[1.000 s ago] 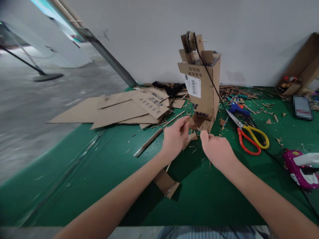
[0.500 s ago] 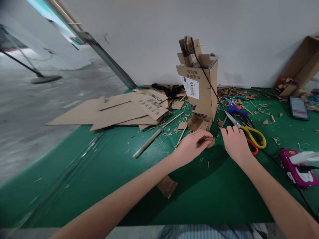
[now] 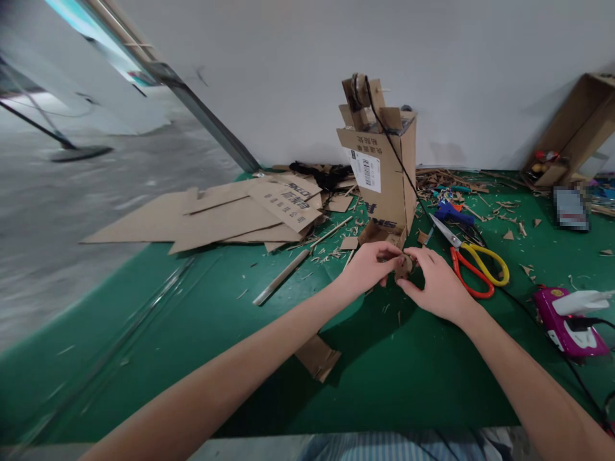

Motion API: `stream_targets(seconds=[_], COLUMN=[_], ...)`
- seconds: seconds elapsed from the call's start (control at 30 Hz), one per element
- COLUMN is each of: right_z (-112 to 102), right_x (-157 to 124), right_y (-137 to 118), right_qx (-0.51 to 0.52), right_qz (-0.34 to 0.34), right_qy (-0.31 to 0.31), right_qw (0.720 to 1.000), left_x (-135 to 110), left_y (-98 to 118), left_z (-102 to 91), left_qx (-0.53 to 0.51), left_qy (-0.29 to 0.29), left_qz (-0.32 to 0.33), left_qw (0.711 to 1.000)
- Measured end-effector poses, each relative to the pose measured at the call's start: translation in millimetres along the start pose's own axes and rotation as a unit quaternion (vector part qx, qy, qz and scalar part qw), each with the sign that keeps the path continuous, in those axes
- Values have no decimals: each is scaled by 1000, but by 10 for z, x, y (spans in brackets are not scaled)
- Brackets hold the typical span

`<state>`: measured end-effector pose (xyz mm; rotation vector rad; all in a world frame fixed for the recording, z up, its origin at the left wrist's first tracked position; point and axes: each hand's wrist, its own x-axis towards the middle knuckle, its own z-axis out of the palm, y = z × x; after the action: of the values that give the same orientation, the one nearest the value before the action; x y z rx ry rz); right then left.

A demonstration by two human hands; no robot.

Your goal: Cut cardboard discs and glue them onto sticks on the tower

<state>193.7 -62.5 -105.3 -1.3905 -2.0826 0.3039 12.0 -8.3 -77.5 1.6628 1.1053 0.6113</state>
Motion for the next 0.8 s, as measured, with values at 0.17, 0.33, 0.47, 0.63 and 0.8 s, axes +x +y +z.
stream_targets(seconds=[0.17,0.33,0.47,0.63,0.8], right_z=[68,59,45,52,68], right_x=[0,-3,-4,-15,-13], right_y=[1,-6,-51,-77,-82], right_qx=[-43,-123,-154,-168,-188], right_qz=[-41,-59,-49,-36,-32], right_qy=[10,-28,-79,-86,-72], right_qw=[998,990,984,981,979], left_x=[-49,-131,-173,-155,-93], left_y=[-20,78,62,-74,-201], left_z=[-45,-407,-651,-712,-769], left_qx=[-31,300,492,499,475], left_qy=[10,106,74,35,58], left_qz=[-23,37,-75,-125,-131], left_qw=[999,947,864,857,868])
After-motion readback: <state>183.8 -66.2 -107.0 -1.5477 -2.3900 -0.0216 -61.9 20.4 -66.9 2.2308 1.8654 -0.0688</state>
